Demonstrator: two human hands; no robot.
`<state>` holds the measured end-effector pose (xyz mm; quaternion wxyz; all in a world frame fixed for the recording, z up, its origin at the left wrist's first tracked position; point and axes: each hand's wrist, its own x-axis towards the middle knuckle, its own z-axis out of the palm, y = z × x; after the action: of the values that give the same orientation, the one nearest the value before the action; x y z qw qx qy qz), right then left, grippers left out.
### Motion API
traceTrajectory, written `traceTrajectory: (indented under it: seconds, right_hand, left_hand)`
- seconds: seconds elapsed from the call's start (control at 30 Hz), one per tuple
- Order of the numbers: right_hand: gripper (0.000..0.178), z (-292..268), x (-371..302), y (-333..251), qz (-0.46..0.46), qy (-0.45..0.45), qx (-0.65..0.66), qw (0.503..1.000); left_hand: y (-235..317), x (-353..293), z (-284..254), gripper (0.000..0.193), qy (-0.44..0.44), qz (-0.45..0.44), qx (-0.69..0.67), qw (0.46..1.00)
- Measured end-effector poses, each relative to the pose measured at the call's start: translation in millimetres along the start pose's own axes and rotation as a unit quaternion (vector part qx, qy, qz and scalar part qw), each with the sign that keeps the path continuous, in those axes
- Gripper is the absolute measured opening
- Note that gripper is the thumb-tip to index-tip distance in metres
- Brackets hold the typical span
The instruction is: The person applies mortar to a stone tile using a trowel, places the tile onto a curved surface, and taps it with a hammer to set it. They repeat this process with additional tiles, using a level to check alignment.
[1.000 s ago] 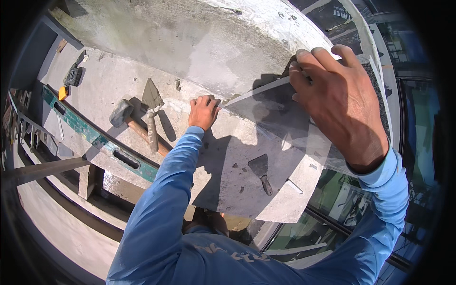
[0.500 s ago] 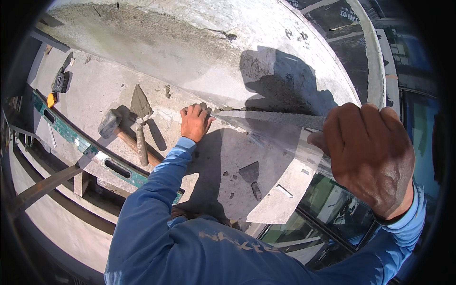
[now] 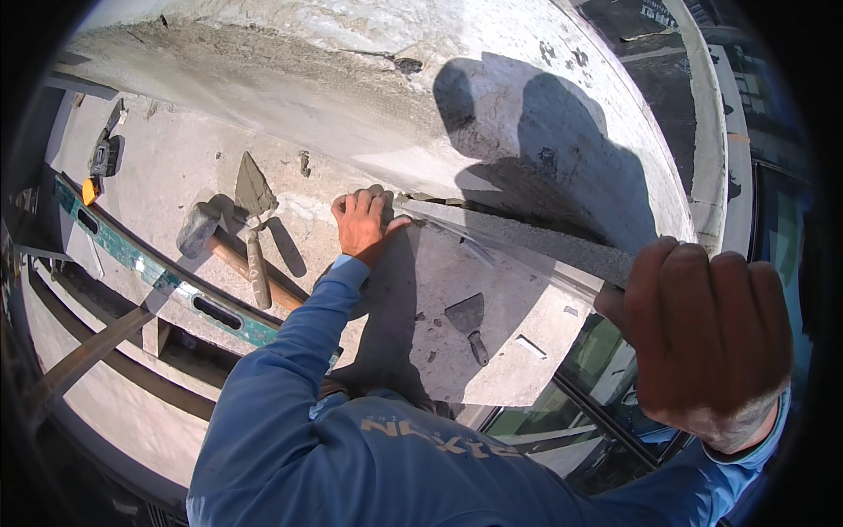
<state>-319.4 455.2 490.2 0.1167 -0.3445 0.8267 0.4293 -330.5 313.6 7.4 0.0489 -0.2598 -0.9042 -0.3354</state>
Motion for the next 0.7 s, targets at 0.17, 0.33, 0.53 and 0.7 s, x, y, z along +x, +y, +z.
traceTrajectory:
  seconds: [0.17, 0.33, 0.53, 0.7]
  right_hand:
    - [0.040, 3, -5, -1, 0.007, 0.030, 0.017, 0.999]
    - [0.040, -1, 0, 1, 0.013, 0.038, 0.033, 0.999]
    - [0.033, 8, -11, 0, 0.010, 0.055, 0.038, 0.998]
    - [0.032, -3, -12, -9, 0.032, 0.047, 0.013, 0.998]
  left_hand:
    - [20, 4, 4, 0.079, -0.018, -0.031, 0.038, 0.999]
    - [21, 4, 13, 0.081, -0.012, -0.036, 0.045, 0.998]
    - [17, -5, 18, 0.078, -0.023, -0.036, 0.052, 0.998]
    - [24, -7, 9, 0.082, -0.007, -0.042, 0.042, 0.998]
